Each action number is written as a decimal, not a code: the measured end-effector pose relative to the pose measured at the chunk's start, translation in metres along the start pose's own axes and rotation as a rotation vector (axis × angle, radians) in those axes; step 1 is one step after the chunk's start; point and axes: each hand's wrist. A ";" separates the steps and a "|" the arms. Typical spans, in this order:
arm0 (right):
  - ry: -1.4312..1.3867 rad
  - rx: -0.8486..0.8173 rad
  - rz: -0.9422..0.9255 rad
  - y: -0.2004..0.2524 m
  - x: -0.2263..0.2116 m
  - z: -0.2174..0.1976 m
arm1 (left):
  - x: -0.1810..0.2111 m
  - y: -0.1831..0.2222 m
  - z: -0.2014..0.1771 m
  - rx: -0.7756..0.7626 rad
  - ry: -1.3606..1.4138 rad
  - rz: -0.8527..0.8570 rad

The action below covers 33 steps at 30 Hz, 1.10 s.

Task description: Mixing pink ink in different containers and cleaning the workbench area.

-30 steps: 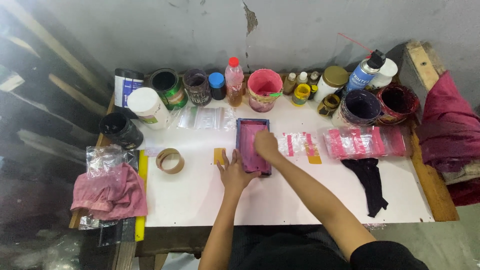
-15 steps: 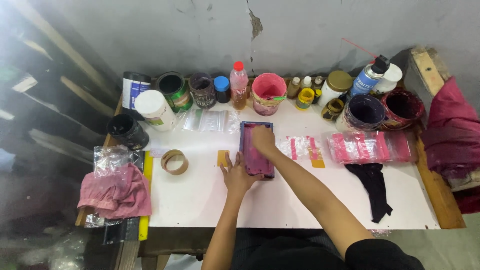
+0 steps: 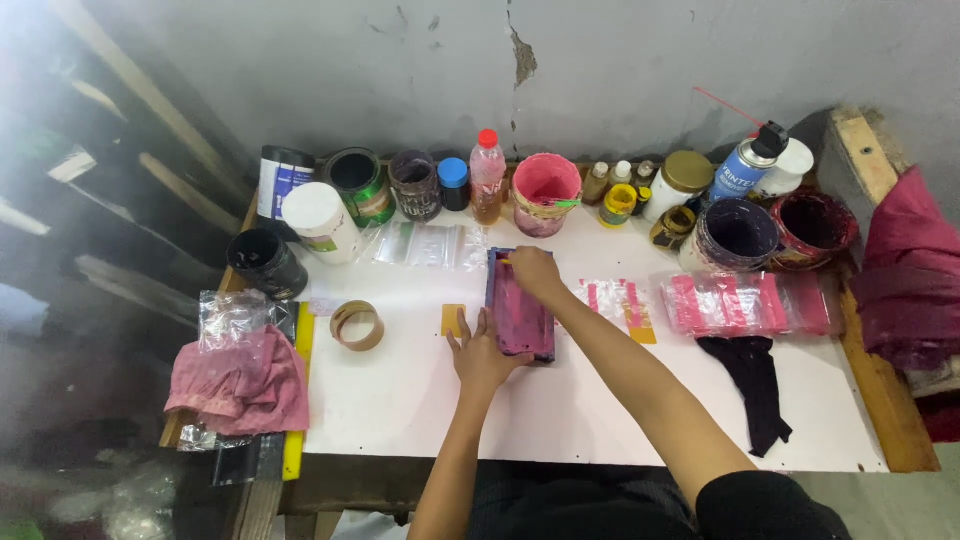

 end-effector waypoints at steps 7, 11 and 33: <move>-0.030 0.051 -0.083 0.054 0.008 0.079 | 0.004 0.004 -0.008 -0.015 -0.042 -0.004; -0.228 0.078 -0.192 0.099 -0.026 0.044 | 0.005 0.001 -0.007 -0.037 -0.066 -0.024; -0.287 -0.027 -0.147 0.168 -0.094 -0.057 | -0.037 0.010 0.002 0.137 0.350 0.326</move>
Point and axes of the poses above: each hand's wrist, its own y-axis away from the middle knuckle, its own z-axis out of the palm, x = y × z, and after that the axes turned 10 degrees about -z, right-handed
